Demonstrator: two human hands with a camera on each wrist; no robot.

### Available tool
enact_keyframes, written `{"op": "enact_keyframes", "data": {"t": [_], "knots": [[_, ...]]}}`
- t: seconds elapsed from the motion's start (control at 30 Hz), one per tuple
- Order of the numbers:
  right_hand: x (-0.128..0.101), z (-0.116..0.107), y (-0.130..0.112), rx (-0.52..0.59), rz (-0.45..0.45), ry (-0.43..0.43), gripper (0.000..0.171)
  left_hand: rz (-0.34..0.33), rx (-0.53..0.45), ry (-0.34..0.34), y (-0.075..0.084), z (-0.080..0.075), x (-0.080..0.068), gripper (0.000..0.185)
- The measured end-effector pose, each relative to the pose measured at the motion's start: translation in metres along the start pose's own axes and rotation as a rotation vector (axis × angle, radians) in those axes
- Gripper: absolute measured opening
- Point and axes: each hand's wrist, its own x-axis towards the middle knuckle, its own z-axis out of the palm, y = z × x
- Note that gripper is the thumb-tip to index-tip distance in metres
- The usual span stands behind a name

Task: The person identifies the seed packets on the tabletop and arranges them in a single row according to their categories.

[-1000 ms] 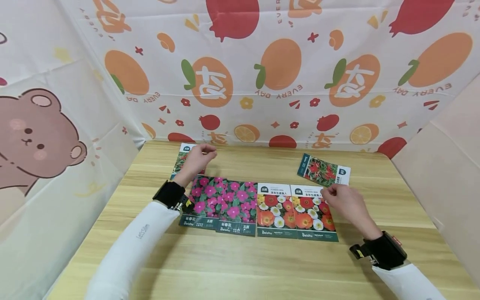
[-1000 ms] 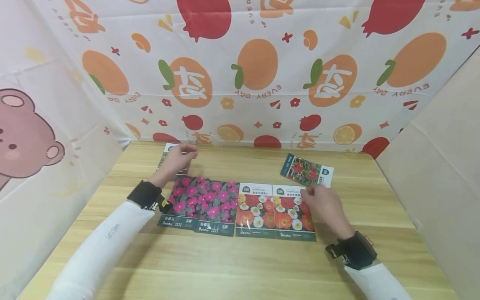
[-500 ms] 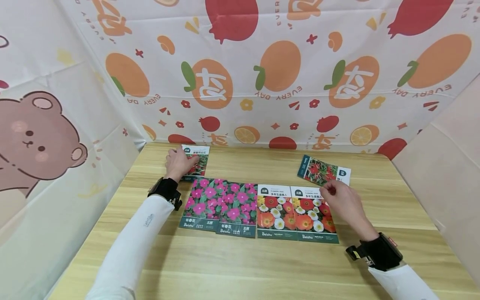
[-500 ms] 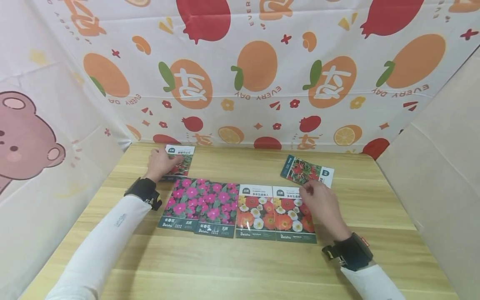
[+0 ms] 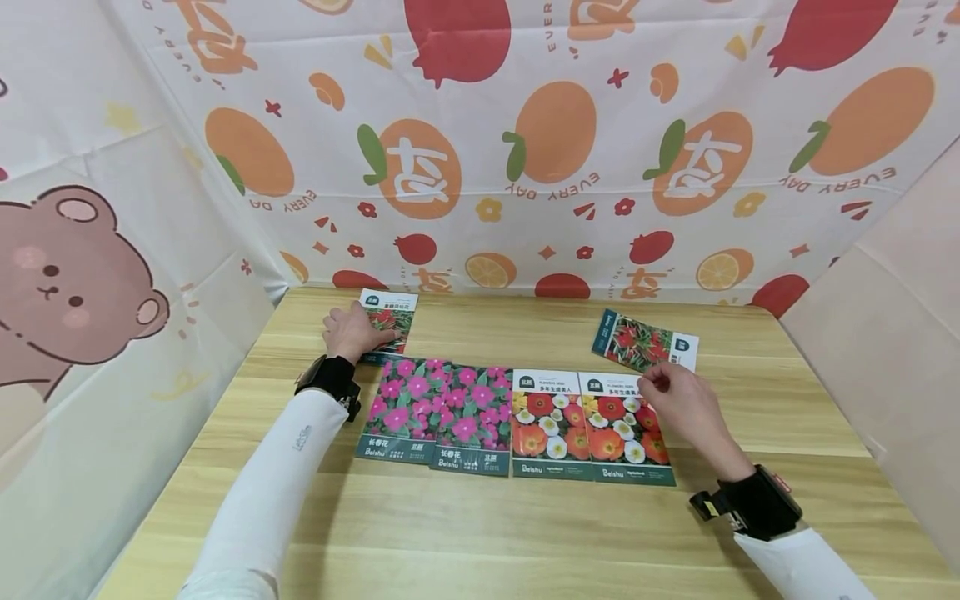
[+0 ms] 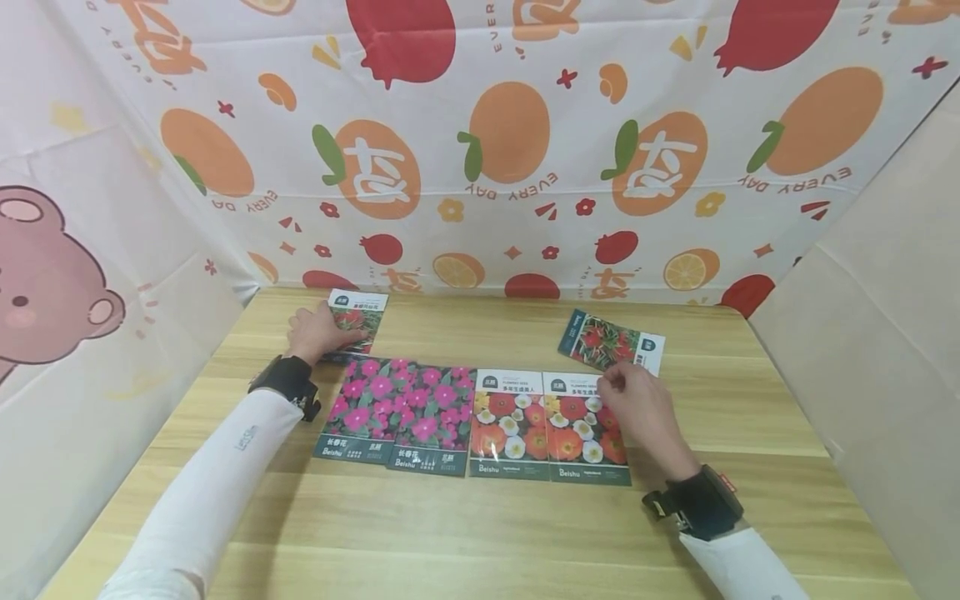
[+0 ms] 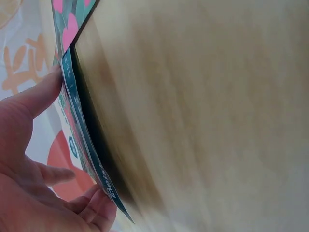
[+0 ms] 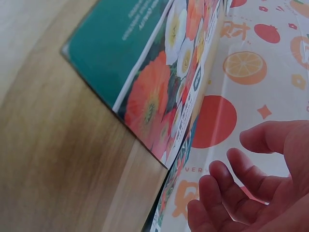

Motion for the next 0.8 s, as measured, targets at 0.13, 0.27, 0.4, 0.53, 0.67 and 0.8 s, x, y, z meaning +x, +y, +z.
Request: {"op": "enact_keyframes", "data": {"t": [0.13,0.27,0.4,0.53,0.67,0.8], "knots": [[0.001,0.001,0.000,-0.004,0.011,0.000,0.022,-0.033,-0.010,-0.012,-0.004,-0.004,0.004,0.094],[0.001,0.002,0.000,-0.004,0.011,0.001,0.021,-0.071,-0.026,0.001,-0.012,-0.007,0.005,0.094],[0.001,0.002,0.000,-0.004,0.001,0.014,0.019,-0.073,-0.055,0.066,-0.020,-0.007,0.006,0.088],[0.001,0.002,0.000,-0.003,-0.005,0.018,0.019,-0.055,-0.123,0.120,-0.028,-0.006,0.008,0.081],[0.000,0.001,-0.001,-0.006,-0.003,0.016,0.020,-0.030,-0.175,0.137,-0.034,-0.006,0.010,0.080],[0.000,-0.001,-0.003,-0.006,0.010,0.015,0.022,-0.042,-0.239,0.137,-0.039,-0.008,0.010,0.078]]}}
